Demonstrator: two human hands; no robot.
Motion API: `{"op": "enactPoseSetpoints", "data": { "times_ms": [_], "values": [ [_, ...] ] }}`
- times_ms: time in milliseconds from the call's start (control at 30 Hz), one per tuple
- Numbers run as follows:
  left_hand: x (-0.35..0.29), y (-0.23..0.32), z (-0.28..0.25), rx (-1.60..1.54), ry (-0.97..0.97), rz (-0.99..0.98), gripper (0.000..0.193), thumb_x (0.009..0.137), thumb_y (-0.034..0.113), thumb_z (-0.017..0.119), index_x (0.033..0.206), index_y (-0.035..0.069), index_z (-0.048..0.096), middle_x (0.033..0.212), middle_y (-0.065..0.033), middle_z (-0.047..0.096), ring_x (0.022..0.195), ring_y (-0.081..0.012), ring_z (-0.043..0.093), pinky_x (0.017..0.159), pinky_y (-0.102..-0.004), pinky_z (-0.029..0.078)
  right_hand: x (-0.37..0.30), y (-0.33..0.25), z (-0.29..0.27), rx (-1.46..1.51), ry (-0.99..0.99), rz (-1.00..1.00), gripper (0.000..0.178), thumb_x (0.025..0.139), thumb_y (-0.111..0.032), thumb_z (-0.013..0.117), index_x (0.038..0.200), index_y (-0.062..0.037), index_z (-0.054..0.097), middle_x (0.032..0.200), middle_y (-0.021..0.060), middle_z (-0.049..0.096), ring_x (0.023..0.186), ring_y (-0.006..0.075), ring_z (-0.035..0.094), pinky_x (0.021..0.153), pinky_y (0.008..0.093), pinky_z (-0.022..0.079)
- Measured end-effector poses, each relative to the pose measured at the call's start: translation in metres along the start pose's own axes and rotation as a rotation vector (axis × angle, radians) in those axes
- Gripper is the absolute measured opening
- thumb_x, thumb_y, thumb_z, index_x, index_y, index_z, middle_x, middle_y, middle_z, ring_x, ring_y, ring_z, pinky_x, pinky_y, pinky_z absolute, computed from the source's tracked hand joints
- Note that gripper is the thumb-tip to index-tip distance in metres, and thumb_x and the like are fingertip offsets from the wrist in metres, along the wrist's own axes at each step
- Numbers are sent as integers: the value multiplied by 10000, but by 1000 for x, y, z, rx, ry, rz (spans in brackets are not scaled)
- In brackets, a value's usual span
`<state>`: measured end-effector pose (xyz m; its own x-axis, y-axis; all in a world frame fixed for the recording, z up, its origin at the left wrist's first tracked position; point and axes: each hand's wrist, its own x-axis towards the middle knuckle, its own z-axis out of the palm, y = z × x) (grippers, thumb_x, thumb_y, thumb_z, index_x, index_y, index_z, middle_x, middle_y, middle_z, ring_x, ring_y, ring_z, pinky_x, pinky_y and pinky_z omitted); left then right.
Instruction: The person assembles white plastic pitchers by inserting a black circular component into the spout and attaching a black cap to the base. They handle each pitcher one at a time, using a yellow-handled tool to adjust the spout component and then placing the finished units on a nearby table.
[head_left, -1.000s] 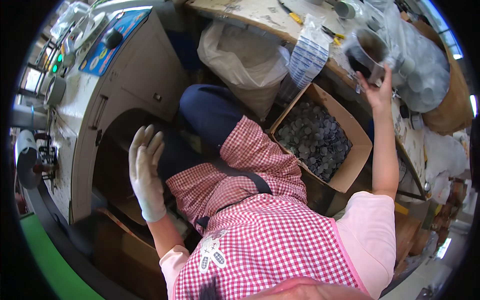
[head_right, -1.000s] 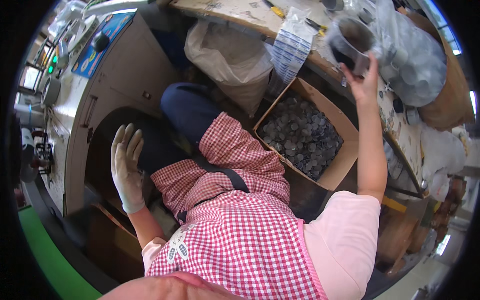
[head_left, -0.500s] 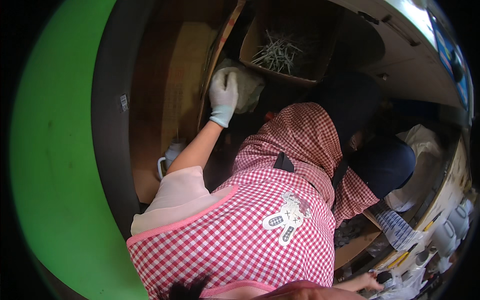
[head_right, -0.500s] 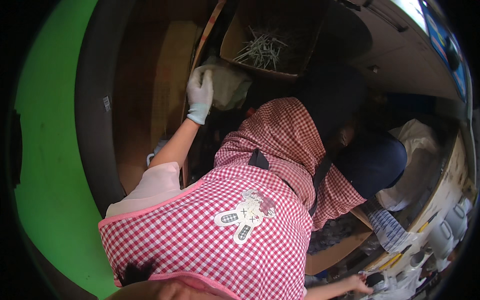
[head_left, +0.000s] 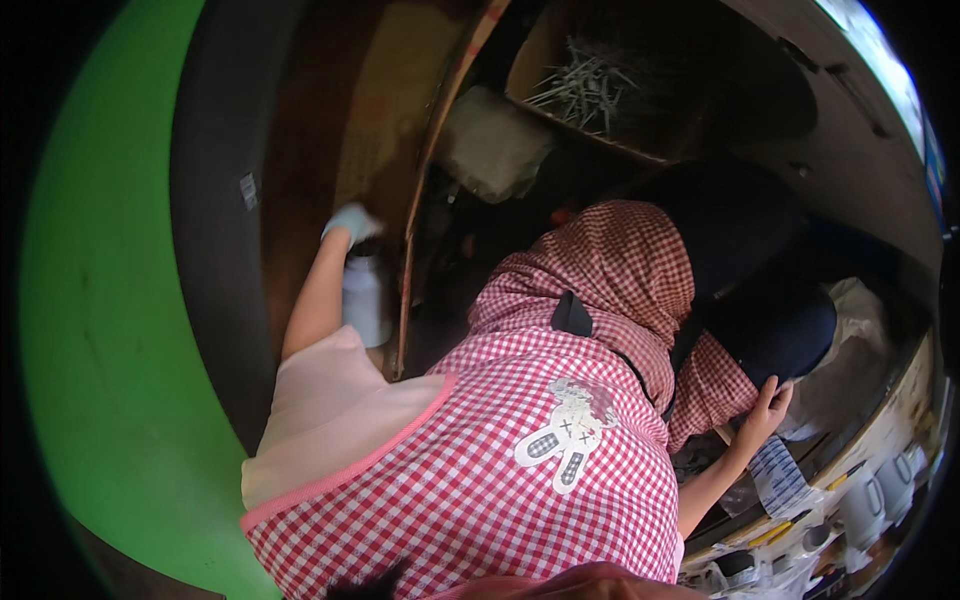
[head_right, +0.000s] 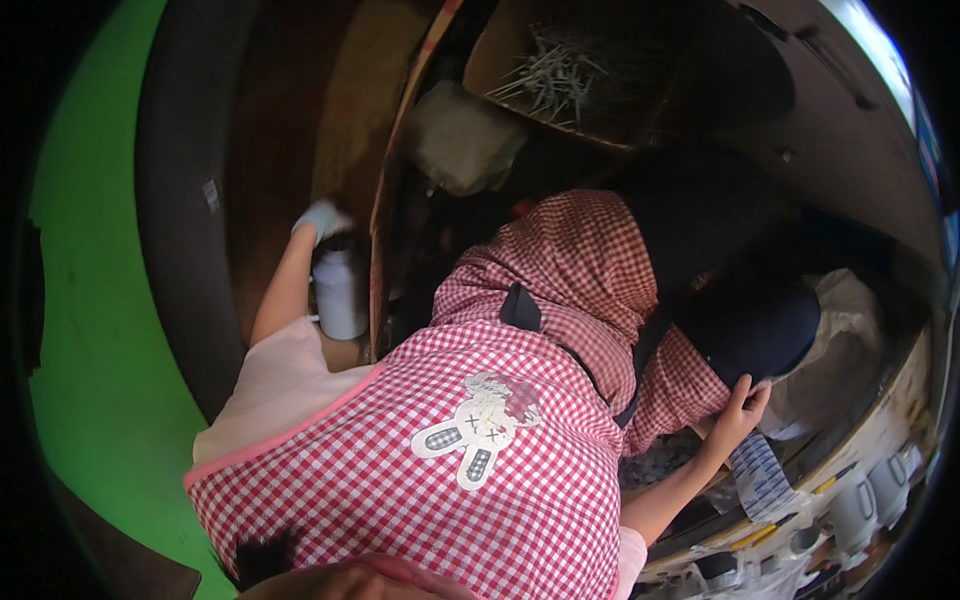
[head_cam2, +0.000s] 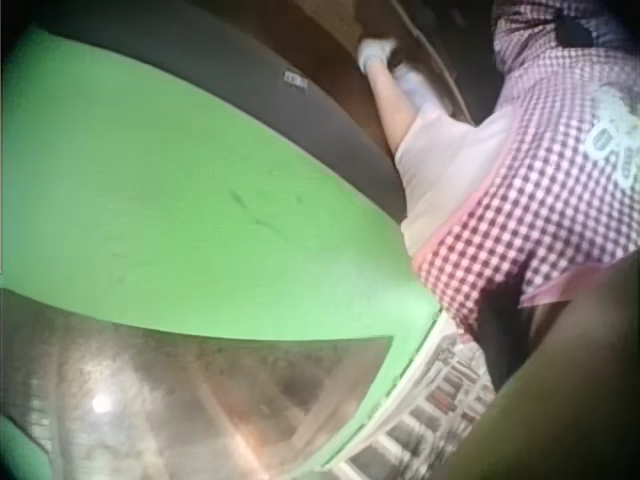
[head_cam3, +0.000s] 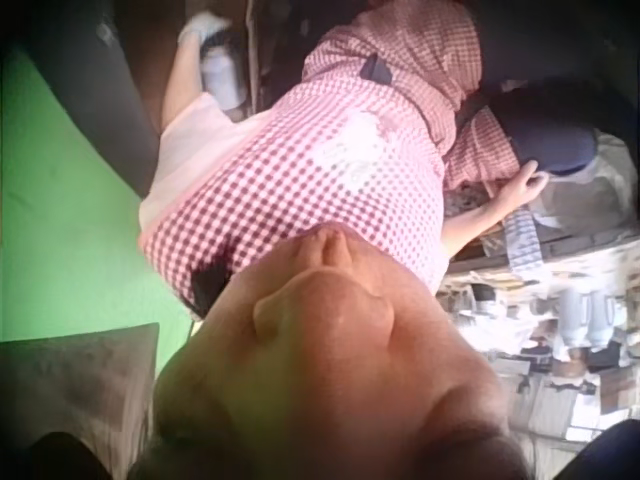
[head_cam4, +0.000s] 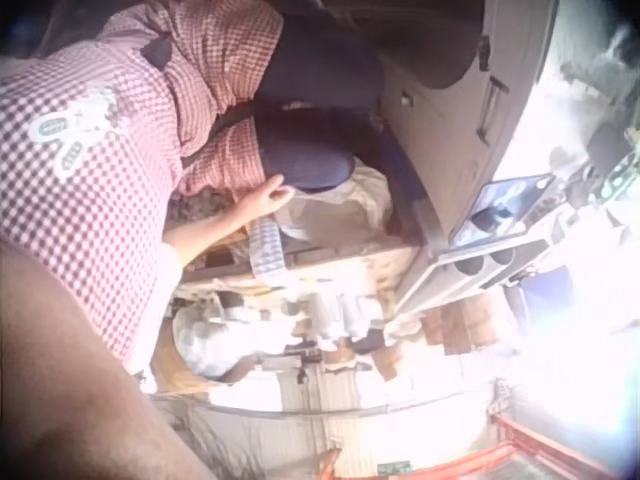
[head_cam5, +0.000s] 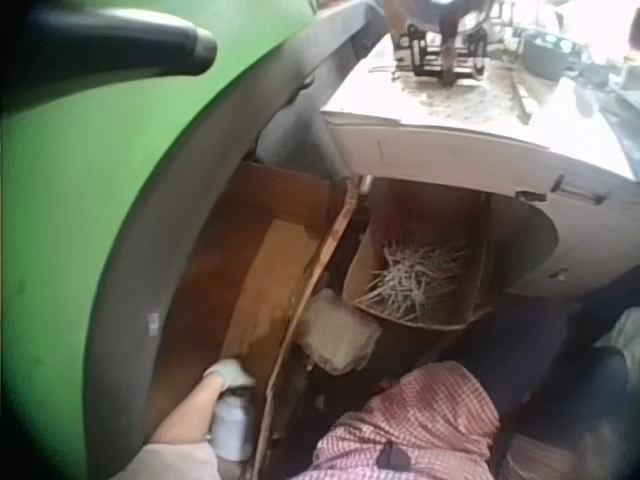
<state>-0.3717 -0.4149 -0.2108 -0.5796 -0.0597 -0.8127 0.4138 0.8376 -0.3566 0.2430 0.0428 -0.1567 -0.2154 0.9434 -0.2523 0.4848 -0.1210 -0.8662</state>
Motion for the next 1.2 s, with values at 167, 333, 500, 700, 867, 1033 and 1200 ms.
{"op": "enactPoseSetpoints", "data": {
  "times_ms": [167, 333, 500, 700, 867, 1033, 1200],
  "values": [
    [-7, -30, 85, 18, -69, -40, 673, 683, 487, 857, 1166, 28, 759, 1255, -241, 701, 1160, -389, 680, 985, -435, 543, 15, 30, -9, 189, 5, -2, 307, 1074, -171, 603, 830, -111, 427, 814, -81, 314, 752, 37, 300, 658, 225, 256],
    [-35, 17, 52, 81, 65, -145, 733, 704, 534, 849, 1278, 97, 720, 1334, -210, 670, 1264, -370, 627, 1042, -444, 522, 10, 19, -19, 169, 42, 120, 358, 1070, -207, 622, 778, -90, 451, 749, -89, 331, 702, 30, 300, 616, 228, 234],
    [-159, 118, -84, -171, 1015, 275, 532, 651, 375, 924, 1039, 50, 761, 1315, -194, 676, 1075, -385, 679, 926, -448, 558, 2, -40, -1, 89, 230, 10, 339, 1058, -217, 644, 779, -63, 526, 727, -93, 389, 661, 21, 336, 577, 222, 274],
    [-367, 208, -159, -166, 1140, 1347, 434, 740, 213, 888, 1009, -90, 731, 1410, -167, 587, 1165, -247, 657, 979, -365, 524, -26, -103, 27, 172, 16, -358, 210, 1048, -136, 588, 976, 38, 680, 831, 70, 666, 747, 143, 634, 684, 292, 499],
    [-390, 335, -143, -413, 486, 1675, 763, 648, 406, 960, 1178, -25, 621, 1104, -81, 685, 967, -183, 633, 882, -330, 514, -35, -86, -15, -35, 168, -467, 289, 1047, -236, 611, 911, 9, 683, 849, 112, 695, 763, 216, 668, 698, 344, 518],
    [-351, 430, -84, -548, 188, 1833, 383, 833, 185, 693, 1169, 4, 660, 1246, -135, 645, 1141, -255, 617, 1004, -384, 475, 13, -15, -170, -334, 760, -259, 356, 1070, -366, 556, 1109, -59, 733, 915, 60, 716, 783, 142, 662, 711, 318, 537],
    [-319, 451, -89, -712, -619, 1854, 340, 814, 227, 734, 1057, -10, 742, 1535, -273, 488, 1365, -331, 531, 1153, -438, 378, 91, 85, -343, -1194, 874, -132, 314, 1017, -274, 534, 1100, -7, 677, 1079, 236, 699, 1054, 412, 643, 930, 520, 505]
  ]
}}
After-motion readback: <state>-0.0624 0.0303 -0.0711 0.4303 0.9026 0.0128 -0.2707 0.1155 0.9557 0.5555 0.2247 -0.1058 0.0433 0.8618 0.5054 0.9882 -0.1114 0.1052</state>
